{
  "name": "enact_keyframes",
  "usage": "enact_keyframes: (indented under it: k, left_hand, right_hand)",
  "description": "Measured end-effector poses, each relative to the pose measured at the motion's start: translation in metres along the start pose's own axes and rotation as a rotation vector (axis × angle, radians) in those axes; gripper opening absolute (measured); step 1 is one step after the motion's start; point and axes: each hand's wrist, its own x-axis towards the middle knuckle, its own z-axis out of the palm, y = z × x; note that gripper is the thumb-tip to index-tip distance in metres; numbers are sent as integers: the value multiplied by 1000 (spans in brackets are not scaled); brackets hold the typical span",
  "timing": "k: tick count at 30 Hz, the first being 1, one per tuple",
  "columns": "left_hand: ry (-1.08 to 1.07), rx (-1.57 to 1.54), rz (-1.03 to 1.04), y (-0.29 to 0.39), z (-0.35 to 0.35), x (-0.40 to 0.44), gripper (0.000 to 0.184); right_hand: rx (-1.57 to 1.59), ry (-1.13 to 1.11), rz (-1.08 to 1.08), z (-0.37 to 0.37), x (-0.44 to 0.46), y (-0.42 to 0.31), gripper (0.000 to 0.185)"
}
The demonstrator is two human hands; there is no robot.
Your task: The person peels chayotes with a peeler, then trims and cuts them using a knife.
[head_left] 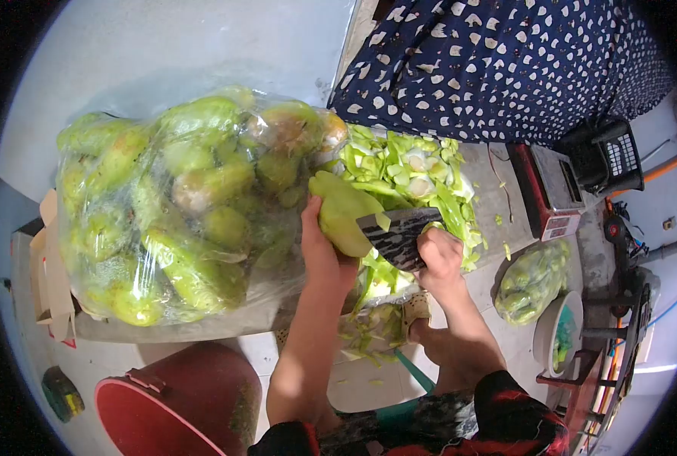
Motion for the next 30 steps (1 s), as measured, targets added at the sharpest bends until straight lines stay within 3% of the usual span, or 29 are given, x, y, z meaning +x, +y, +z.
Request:
enact_keyframes:
  k: [7,10,13,19,21,23,24,30]
  left_hand:
    - [-167,-10,-83,1,-8,2,50]
    - [-158,16,-95,2,-3,-3,55]
    - [-42,59,8,7,-1,-2,49]
    - [-82,90,-44,9,-4,-3,50]
    - [-178,137,32,7,1,-7,51]
    - [-174,165,-5,12,1,-10,58]
    - [-167,196,-41,14,0,-10,69]
    - [-374,209,-2,12,0,-8,68]
  right_hand:
    - [71,-43,-107,-19,13,-22,18]
    - [85,-51,-25,-15,9,-14,24]
    - [88,-59,79,-7,4,-4,33]
    - [129,-36,-88,-24,16,-25,19]
    - [96,1,3,-11,7,-12,21]
    - [0,-104,180,-4,-8,3,27]
    - [-5,-109,176,-3,-6,6,33]
    - [186,-31,-51,-26,22,-18,31]
